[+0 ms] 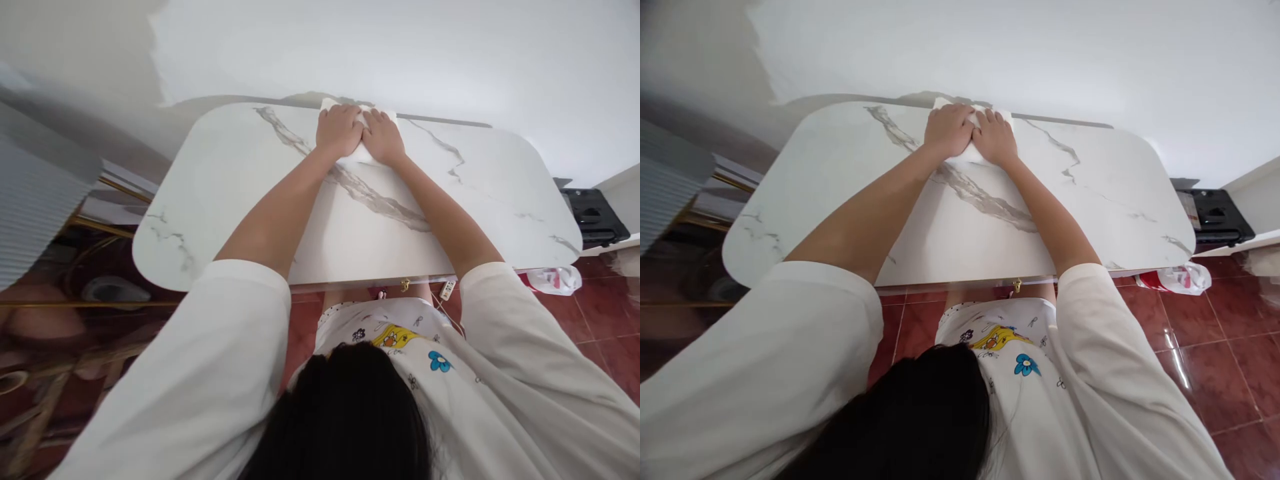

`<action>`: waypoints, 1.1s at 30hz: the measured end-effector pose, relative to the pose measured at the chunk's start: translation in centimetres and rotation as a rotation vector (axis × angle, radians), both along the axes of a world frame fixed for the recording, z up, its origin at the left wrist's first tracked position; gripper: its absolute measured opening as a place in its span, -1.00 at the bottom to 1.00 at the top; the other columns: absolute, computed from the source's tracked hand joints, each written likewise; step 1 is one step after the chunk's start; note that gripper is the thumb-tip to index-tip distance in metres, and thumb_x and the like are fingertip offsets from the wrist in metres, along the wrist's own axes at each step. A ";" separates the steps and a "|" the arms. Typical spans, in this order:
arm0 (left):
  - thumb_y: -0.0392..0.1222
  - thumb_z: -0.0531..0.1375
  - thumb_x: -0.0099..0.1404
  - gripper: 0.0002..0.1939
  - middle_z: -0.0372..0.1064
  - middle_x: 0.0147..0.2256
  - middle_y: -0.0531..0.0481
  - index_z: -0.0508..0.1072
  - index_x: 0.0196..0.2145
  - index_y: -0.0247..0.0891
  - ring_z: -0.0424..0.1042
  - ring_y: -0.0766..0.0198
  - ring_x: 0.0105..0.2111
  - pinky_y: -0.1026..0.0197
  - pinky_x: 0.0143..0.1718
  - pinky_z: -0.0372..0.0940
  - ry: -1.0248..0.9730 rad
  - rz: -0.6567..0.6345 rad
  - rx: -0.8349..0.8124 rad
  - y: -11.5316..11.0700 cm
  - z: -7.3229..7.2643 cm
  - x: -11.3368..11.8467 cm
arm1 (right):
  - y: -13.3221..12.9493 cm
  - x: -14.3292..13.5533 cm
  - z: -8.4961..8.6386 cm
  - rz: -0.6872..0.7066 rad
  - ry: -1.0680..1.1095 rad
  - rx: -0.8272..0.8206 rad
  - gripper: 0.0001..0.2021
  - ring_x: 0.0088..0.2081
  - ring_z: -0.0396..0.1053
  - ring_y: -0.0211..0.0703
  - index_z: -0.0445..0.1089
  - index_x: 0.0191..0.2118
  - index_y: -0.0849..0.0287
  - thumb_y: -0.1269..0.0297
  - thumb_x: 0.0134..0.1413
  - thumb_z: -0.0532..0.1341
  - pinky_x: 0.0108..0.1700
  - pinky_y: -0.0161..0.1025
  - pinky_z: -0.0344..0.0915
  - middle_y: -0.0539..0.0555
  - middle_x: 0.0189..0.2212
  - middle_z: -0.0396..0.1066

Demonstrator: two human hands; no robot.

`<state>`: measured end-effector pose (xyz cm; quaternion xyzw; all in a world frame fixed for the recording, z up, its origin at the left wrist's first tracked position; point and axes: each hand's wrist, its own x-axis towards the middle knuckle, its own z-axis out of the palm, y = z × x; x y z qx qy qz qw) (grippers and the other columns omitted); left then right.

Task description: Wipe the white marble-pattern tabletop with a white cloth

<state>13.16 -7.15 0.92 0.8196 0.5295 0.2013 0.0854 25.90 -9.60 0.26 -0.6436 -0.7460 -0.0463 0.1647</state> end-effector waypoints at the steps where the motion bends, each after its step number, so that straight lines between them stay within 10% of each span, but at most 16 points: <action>1: -0.04 -0.20 0.47 -0.56 0.27 0.17 0.24 0.20 0.21 -0.04 -0.03 0.34 0.15 -0.02 0.28 -0.11 -0.001 -0.001 0.006 -0.3 0.0 0.0 | -0.2 0.0 -0.1 -0.002 0.005 -0.003 -0.51 0.31 0.10 0.10 0.22 0.27 0.18 0.20 0.36 -0.16 0.28 0.08 0.09 0.19 0.28 0.21; 14: -0.14 -0.17 0.43 -0.47 0.13 0.29 -0.24 0.16 0.29 -0.29 0.08 -0.02 0.29 -0.11 0.27 -0.03 0.153 -0.149 0.081 -11.4 -0.4 -4.2 | -11.7 -2.8 -0.9 0.050 0.006 -0.059 -0.45 0.35 -0.03 0.22 0.06 0.33 0.31 0.13 0.37 -0.19 0.30 0.25 -0.06 0.35 0.34 0.05; 24: -0.15 -0.19 0.42 -0.43 0.06 0.34 -0.18 0.13 0.32 -0.29 0.01 0.00 0.34 -0.10 0.31 -0.03 0.188 -0.103 0.001 -21.4 0.3 -7.1 | -22.1 -6.1 0.4 0.035 0.087 -0.157 -0.45 0.40 -0.14 0.18 0.02 0.36 0.29 0.24 0.32 -0.10 0.36 0.17 -0.14 0.26 0.40 -0.04; 33: -0.17 -0.18 0.42 -0.44 0.09 0.34 -0.11 0.18 0.31 -0.25 0.04 0.04 0.34 -0.08 0.33 0.01 0.148 0.028 -0.063 -25.4 1.3 -6.6 | -25.4 -6.4 1.2 0.004 0.205 -0.216 -0.45 0.42 -0.13 0.05 0.05 0.37 0.14 0.24 0.31 -0.07 0.37 0.11 -0.08 0.10 0.41 -0.02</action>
